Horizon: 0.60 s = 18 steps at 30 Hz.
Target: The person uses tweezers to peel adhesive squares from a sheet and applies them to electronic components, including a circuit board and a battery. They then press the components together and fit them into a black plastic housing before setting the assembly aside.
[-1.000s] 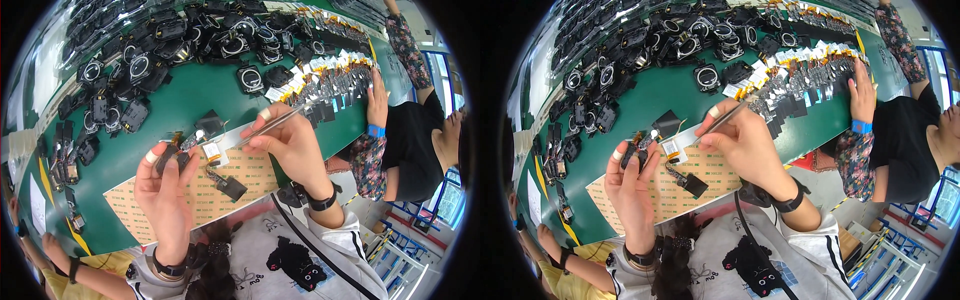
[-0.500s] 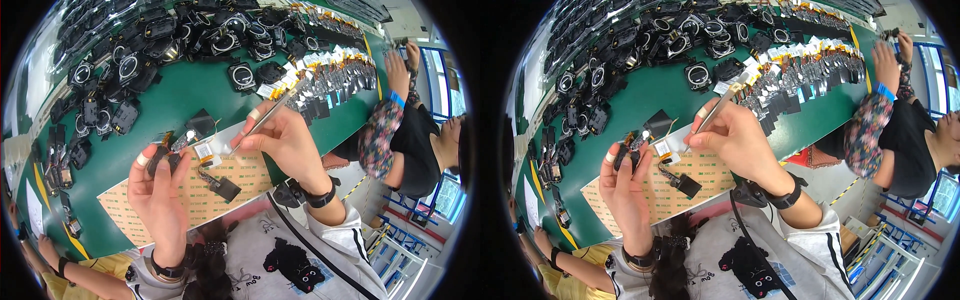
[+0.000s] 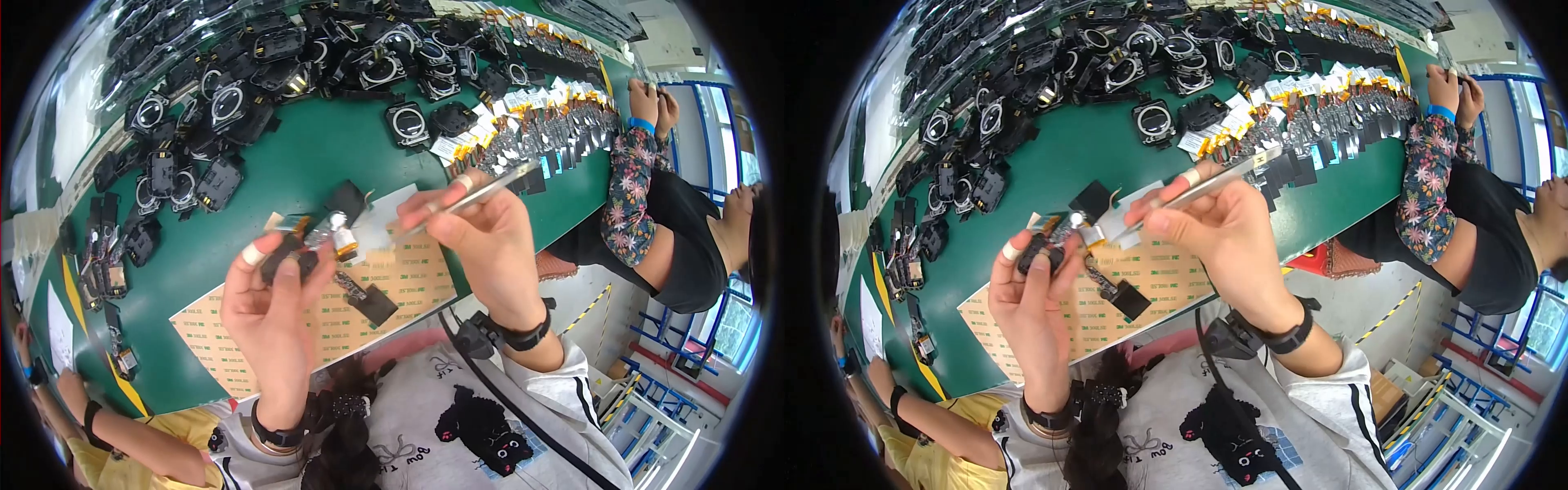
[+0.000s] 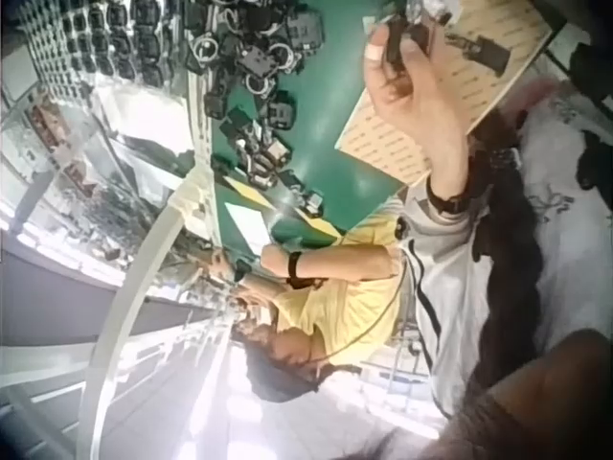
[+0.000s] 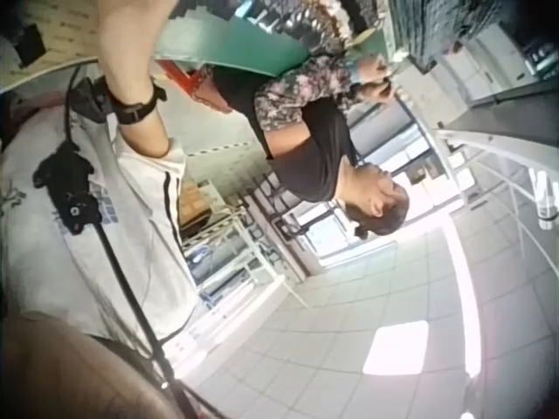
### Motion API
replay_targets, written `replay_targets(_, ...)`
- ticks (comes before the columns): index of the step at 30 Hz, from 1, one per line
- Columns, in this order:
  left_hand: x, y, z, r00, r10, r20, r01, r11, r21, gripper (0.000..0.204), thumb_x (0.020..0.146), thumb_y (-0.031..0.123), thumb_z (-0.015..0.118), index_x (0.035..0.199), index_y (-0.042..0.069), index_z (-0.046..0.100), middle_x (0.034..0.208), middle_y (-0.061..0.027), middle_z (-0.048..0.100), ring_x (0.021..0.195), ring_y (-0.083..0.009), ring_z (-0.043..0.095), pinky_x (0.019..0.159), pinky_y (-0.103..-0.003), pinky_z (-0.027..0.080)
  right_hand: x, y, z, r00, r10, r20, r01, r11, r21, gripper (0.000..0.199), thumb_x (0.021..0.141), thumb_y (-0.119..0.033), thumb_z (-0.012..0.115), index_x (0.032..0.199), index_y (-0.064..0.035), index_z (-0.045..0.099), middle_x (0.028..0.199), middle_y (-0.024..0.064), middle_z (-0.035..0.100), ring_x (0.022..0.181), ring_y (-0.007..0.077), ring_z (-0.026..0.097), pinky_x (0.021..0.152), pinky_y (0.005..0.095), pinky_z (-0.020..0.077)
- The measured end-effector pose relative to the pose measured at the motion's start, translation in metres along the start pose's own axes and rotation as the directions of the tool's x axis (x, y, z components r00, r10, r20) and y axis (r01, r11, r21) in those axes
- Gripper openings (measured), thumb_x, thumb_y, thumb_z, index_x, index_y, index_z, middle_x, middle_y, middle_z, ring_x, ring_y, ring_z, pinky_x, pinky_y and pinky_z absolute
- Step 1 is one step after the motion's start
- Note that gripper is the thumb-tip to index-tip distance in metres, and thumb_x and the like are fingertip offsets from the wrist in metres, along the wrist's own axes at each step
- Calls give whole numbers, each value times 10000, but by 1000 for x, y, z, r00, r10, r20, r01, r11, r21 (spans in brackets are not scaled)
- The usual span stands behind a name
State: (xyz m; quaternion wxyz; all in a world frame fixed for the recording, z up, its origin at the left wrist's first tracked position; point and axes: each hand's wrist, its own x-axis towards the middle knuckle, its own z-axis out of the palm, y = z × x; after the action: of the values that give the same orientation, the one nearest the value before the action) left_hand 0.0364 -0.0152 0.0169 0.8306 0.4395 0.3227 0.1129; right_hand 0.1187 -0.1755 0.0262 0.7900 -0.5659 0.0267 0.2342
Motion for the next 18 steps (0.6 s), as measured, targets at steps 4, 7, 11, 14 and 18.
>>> replay_targets(4,-12,6,1,992,-25,126,19,999,43,217,816,-139,411,1018,-83,465,1008,-145,521,928,-281,580,786,-380,539,-7,-3,22,985,25,168,-48,990,134,216,744,30,632,876,-38,475,866,172,581,837,254,619,743,367,506)
replay_targets(7,-21,9,0,986,16,168,-20,1000,18,230,790,-169,407,997,-91,469,1005,-141,515,948,-273,571,785,-384,542,-12,-6,41,979,9,204,-38,990,137,236,728,79,624,876,-21,469,893,148,525,825,262,620,732,371,514)
replay_targets(11,-27,14,1,978,21,205,-25,999,19,273,772,-189,375,1005,-92,479,1022,-137,509,954,-258,568,798,-394,535,-14,-1,42,976,-91,197,101,994,-39,220,729,124,588,863,4,461,910,139,482,810,246,620,742,331,525)
replay_targets(14,-28,15,1,981,12,195,-19,999,35,297,770,-192,357,1020,-93,482,1031,-135,508,948,-250,568,798,-396,535,-13,2,39,951,-179,251,229,954,-191,211,733,133,575,865,11,464,932,150,475,810,237,619,759,316,528)
replay_targets(18,-30,15,0,989,2,147,-14,996,83,301,778,-183,364,1035,-87,490,1029,-124,519,923,-206,567,793,-371,536,-19,2,44,945,-201,258,276,915,-296,180,753,124,556,871,17,471,937,169,487,818,229,621,764,311,530)
